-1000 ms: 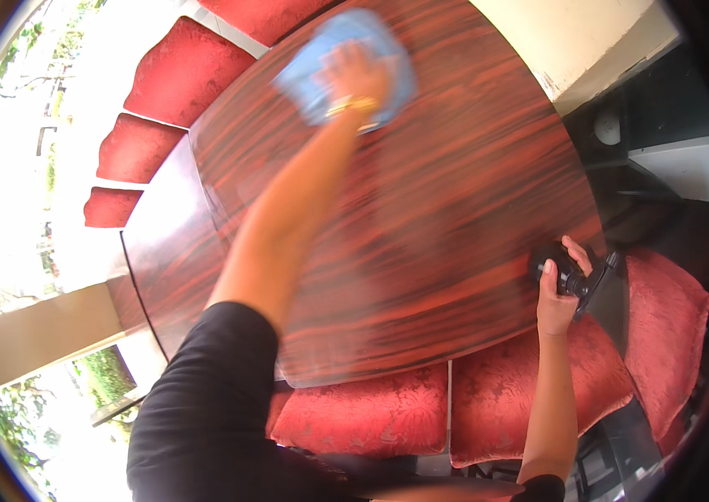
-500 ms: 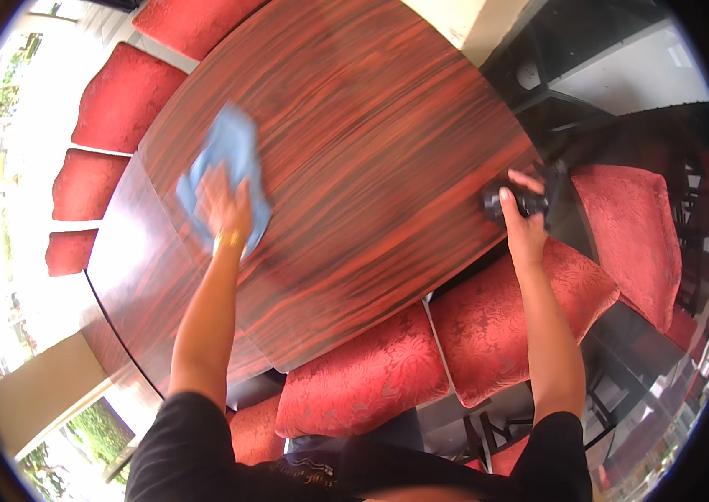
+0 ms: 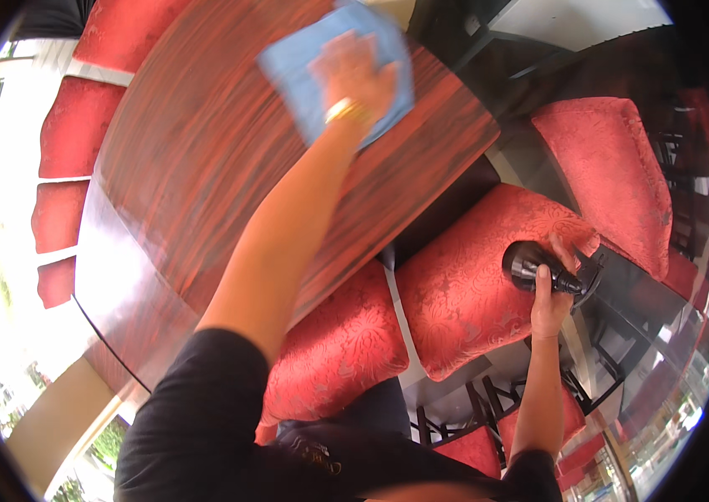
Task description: The person adjusts the head-mounted camera, then walks to a dining area. They wipe a wooden table with a blue cloth, spray it with a cleaning solution, and wipe it again. The person repeats this process on several tables in the area.
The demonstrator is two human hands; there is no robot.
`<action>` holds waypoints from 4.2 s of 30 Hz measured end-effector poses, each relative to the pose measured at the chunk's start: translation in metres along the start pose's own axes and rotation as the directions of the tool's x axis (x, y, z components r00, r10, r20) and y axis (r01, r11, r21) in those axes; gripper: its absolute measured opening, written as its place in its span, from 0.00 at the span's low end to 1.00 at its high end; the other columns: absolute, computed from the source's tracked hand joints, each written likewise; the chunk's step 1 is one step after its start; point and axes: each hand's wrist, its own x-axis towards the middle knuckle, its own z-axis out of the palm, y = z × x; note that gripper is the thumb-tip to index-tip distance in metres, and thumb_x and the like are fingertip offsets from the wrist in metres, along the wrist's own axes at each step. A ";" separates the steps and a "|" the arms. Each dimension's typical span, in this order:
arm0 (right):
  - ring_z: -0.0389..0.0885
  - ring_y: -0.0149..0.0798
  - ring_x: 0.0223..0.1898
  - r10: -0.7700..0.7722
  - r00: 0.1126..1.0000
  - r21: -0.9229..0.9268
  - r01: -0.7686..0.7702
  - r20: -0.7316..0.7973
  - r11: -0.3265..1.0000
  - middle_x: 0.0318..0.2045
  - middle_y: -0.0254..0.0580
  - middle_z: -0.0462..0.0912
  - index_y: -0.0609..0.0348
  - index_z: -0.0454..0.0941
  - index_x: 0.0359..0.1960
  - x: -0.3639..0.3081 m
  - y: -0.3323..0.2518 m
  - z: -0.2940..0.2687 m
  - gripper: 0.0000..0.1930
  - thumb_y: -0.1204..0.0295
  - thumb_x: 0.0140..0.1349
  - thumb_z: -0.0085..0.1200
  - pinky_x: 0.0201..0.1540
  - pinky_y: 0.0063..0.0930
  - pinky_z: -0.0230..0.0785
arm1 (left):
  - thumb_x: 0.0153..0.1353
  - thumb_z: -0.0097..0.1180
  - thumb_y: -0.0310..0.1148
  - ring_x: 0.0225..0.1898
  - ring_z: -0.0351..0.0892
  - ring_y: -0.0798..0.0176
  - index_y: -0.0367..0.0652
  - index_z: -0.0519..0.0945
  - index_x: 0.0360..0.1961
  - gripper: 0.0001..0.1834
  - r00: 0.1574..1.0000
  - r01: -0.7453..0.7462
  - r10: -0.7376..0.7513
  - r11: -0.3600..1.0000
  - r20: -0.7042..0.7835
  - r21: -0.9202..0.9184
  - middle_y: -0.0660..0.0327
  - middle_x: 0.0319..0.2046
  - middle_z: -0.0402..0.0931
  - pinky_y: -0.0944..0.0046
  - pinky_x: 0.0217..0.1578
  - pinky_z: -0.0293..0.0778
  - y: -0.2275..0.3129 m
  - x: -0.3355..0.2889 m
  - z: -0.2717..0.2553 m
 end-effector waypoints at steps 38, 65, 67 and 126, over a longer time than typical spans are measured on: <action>0.68 0.53 0.72 -0.222 0.969 0.132 0.207 0.112 0.969 0.71 0.54 0.72 0.62 0.70 0.66 -0.131 -0.169 0.193 0.24 0.69 0.71 0.58 0.76 0.48 0.56 | 0.64 0.60 0.40 0.64 0.72 0.36 0.41 0.76 0.66 0.30 0.915 -0.113 0.266 0.890 0.304 -0.441 0.47 0.59 0.76 0.33 0.66 0.64 -0.303 -0.392 -0.284; 0.81 0.68 0.59 -0.328 0.940 -0.259 0.340 0.088 0.904 0.58 0.61 0.82 0.63 0.80 0.54 -0.216 -0.110 0.206 0.25 0.60 0.61 0.70 0.61 0.56 0.77 | 0.77 0.38 0.52 0.76 0.60 0.41 0.56 0.71 0.73 0.29 0.873 -0.289 0.310 0.951 0.376 -0.112 0.57 0.75 0.66 0.31 0.72 0.56 -0.089 0.062 0.006; 0.77 0.67 0.63 -0.280 0.955 -0.258 0.297 0.099 0.920 0.63 0.61 0.78 0.61 0.77 0.59 -0.227 -0.109 0.205 0.25 0.61 0.65 0.66 0.66 0.59 0.73 | 0.77 0.39 0.49 0.80 0.51 0.39 0.49 0.66 0.77 0.32 0.984 -0.057 0.074 0.993 0.164 -0.105 0.51 0.79 0.58 0.34 0.77 0.46 -0.161 0.062 -0.015; 0.76 0.41 0.61 -0.274 0.887 -0.125 0.341 0.372 0.932 0.61 0.45 0.76 0.65 0.76 0.62 -0.087 -0.343 0.596 0.25 0.62 0.71 0.63 0.65 0.39 0.70 | 0.70 0.50 0.41 0.52 0.85 0.47 0.59 0.78 0.63 0.21 0.943 0.323 -0.293 0.922 0.160 -0.214 0.56 0.49 0.84 0.42 0.57 0.77 -0.680 -0.303 -0.347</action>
